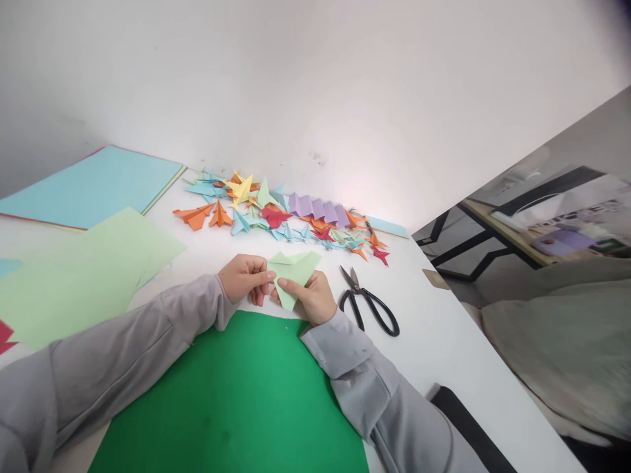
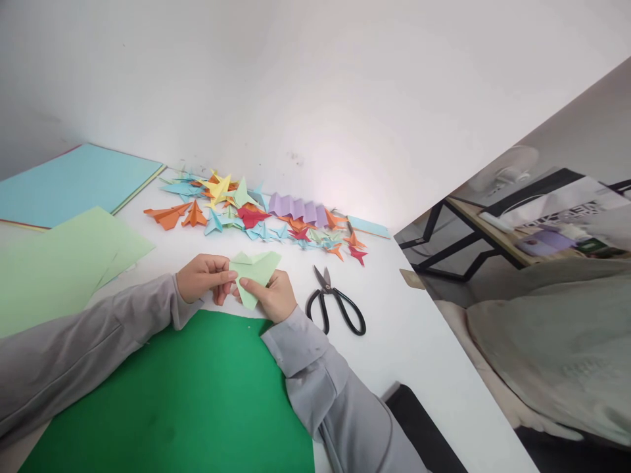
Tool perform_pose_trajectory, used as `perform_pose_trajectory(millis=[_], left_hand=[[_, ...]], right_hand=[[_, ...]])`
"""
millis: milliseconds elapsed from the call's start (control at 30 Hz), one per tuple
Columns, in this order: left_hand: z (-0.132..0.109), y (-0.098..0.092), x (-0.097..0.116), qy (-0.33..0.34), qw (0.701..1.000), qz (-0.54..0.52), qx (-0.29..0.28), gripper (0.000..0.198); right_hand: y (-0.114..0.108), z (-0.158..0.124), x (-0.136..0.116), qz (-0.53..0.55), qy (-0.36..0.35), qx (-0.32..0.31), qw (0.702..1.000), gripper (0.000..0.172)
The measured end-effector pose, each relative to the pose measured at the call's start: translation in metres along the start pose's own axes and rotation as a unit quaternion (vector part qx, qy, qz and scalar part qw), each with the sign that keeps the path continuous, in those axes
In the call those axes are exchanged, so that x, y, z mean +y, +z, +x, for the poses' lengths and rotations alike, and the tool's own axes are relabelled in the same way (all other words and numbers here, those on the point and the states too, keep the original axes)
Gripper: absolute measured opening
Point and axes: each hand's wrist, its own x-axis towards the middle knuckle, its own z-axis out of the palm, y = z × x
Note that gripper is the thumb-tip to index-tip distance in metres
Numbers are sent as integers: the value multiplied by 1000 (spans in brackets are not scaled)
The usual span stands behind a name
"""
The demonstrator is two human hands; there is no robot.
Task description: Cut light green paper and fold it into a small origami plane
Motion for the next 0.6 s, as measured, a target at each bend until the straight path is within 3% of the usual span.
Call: perform_pose_trajectory(millis=[167, 433, 600], left_hand=[[-1, 1, 3, -15, 1000, -24, -8, 42], [-1, 3, 4, -14, 999, -14, 30, 38], [1, 2, 0, 5, 1000, -2, 8, 41]], right_hand=[[-1, 1, 1, -11, -2, -7, 1000, 30], [-4, 2, 3, -48, -38, -25, 998, 30], [-4, 2, 4, -78, -48, -26, 995, 33]])
